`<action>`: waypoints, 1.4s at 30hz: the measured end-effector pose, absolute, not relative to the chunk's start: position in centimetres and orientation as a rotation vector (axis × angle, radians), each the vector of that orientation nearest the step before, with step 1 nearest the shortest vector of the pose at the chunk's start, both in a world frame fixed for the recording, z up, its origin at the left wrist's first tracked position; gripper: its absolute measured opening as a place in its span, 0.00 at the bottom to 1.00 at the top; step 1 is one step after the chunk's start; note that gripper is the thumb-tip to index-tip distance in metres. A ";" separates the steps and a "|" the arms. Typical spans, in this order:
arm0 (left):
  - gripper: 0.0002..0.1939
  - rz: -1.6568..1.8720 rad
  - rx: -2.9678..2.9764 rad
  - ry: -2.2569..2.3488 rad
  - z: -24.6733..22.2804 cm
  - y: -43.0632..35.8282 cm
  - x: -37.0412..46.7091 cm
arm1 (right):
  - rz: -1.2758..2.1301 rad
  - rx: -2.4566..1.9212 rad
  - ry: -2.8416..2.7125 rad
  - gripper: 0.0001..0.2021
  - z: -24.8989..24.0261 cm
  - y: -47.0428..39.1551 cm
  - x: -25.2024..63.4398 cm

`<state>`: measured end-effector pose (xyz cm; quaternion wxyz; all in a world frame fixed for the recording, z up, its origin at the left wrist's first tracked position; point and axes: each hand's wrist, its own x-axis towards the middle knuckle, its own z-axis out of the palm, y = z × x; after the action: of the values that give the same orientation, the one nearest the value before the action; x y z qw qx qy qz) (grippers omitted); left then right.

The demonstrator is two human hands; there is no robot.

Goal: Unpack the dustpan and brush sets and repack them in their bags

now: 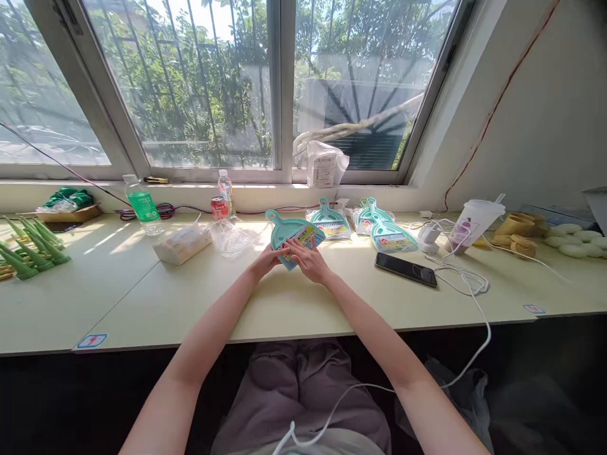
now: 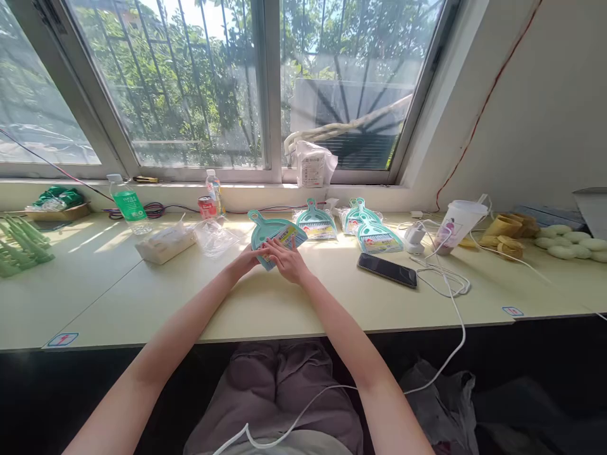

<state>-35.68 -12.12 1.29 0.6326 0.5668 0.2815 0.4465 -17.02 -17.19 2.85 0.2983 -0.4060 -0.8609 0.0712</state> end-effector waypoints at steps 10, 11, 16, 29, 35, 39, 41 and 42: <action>0.30 1.144 1.258 0.693 1.3 -11.4 -35.7 | 0.189 -1.322 -1.589 0.29 1.9 -16.2 -17.9; 0.31 1.155 1.252 0.694 1.3 -11.4 -35.7 | 0.277 -1.334 -1.478 0.30 1.7 -15.9 -18.0; 0.32 1.064 1.342 0.724 1.4 -12.0 -35.6 | 1.102 -1.127 -1.274 0.26 0.2 -14.1 -17.9; 0.24 0.819 2.158 1.662 -0.4 -8.8 -39.7 | 1.241 -1.056 -0.811 0.12 0.3 -13.0 -15.2; 0.32 0.674 2.362 1.632 -0.3 -8.9 -40.5 | 1.251 -1.096 -0.711 0.10 0.2 -13.0 -15.5; 0.23 0.805 2.316 1.507 1.0 -8.6 -41.5 | 1.282 -1.146 -0.650 0.11 0.3 -13.1 -15.0; 0.18 0.833 2.193 1.727 1.3 -8.4 -41.9 | 1.297 -1.174 -0.643 0.11 0.2 -13.0 -14.8; 0.16 0.842 2.139 1.840 1.3 -8.3 -41.9 | 1.303 -1.179 -0.650 0.12 0.1 -12.9 -14.7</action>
<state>-41.93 -8.29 1.31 0.0986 0.7229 0.6218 0.2846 -14.72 -12.89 0.10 0.5923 -0.5070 -0.2794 0.5604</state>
